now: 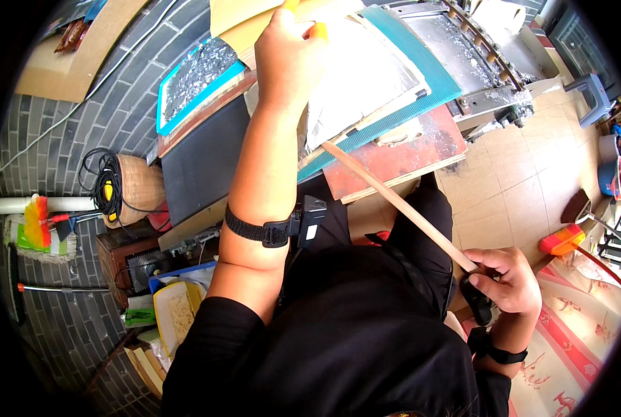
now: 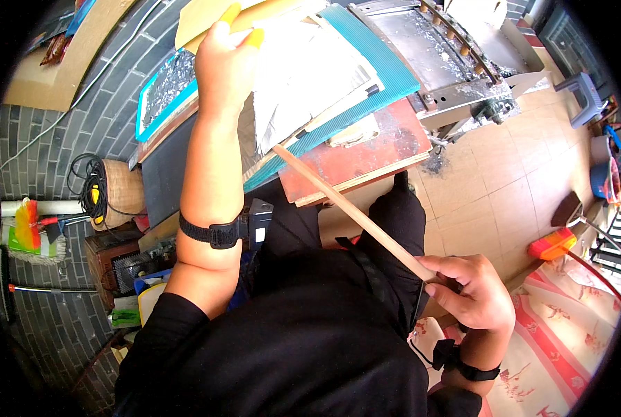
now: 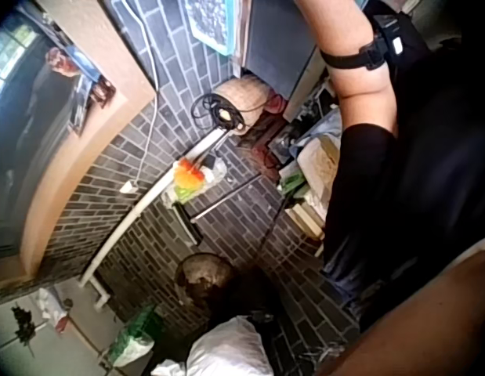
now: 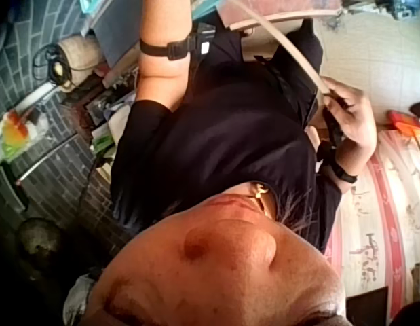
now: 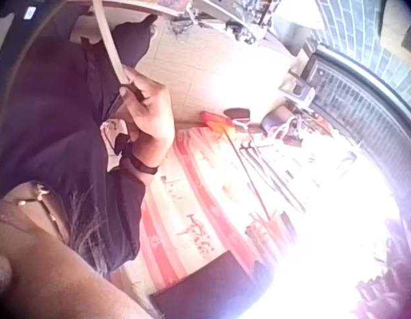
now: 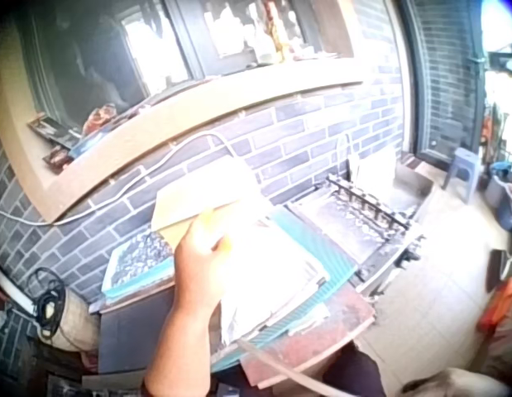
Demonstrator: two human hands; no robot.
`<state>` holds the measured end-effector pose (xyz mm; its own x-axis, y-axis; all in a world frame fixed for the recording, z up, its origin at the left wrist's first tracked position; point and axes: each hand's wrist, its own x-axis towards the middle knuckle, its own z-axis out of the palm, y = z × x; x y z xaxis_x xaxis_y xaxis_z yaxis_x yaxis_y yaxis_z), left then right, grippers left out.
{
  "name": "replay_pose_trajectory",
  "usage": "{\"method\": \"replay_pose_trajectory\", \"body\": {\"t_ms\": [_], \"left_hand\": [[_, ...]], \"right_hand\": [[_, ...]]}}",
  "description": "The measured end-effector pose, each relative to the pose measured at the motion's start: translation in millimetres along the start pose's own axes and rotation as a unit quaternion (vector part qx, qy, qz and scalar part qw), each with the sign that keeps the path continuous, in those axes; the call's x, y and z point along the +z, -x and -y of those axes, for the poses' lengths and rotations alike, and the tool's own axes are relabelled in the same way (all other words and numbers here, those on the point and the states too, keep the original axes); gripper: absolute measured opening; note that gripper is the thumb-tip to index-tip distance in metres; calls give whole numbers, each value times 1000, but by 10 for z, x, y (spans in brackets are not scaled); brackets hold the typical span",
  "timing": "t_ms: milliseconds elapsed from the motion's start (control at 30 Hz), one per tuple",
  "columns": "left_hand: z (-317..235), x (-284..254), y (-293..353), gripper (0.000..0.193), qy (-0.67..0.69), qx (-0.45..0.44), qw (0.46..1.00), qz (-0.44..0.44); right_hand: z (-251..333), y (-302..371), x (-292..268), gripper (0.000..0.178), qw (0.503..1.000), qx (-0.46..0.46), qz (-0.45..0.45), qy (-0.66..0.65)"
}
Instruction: The person applies aluminum foil to a rectangular frame using a wooden stick to smooth it out. They repeatedly peel back the foil, adjust its position, and press it down onto the frame surface.
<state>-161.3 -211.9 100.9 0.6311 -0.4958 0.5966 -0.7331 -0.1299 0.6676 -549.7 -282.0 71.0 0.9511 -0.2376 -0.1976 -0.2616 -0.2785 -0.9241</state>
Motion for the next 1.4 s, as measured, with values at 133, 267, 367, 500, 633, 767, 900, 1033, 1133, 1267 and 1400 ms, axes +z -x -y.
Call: {"method": "replay_pose_trajectory", "body": {"t_ms": [133,267,367,500,633,767,900,1033,1133,1267,1400], "left_hand": [[-36,-3,15,52,-35,-27,999,9],[-62,18,46,52,-10,7,1000,17],[-98,42,107,56,111,1,989,99],[-111,48,115,68,186,-39,962,196],[46,56,121,60,181,10,960,215],[-23,74,220,70,-20,141,969,201],[-174,108,334,79,-160,148,942,255],[-268,176,425,81,-216,186,915,286],[-258,207,463,82,-234,207,904,292],[-268,236,483,79,-255,217,901,277],[-309,250,483,73,-255,182,913,260]], "right_hand": [[7,-2,17,37,1000,14,-11,-15],[8,-4,24,36,999,15,-27,-20],[19,14,20,36,999,22,-40,-23],[-7,49,16,36,998,19,-52,-29],[43,41,5,37,999,4,-50,-17],[73,15,-3,39,999,-3,-47,-12],[98,7,-7,40,999,4,-51,-14],[65,-2,3,41,998,-9,-58,-23],[126,-17,-25,41,999,6,-43,-18],[103,-5,-33,41,999,-4,-47,-6],[136,-7,-44,41,999,-2,-45,-11]]}}
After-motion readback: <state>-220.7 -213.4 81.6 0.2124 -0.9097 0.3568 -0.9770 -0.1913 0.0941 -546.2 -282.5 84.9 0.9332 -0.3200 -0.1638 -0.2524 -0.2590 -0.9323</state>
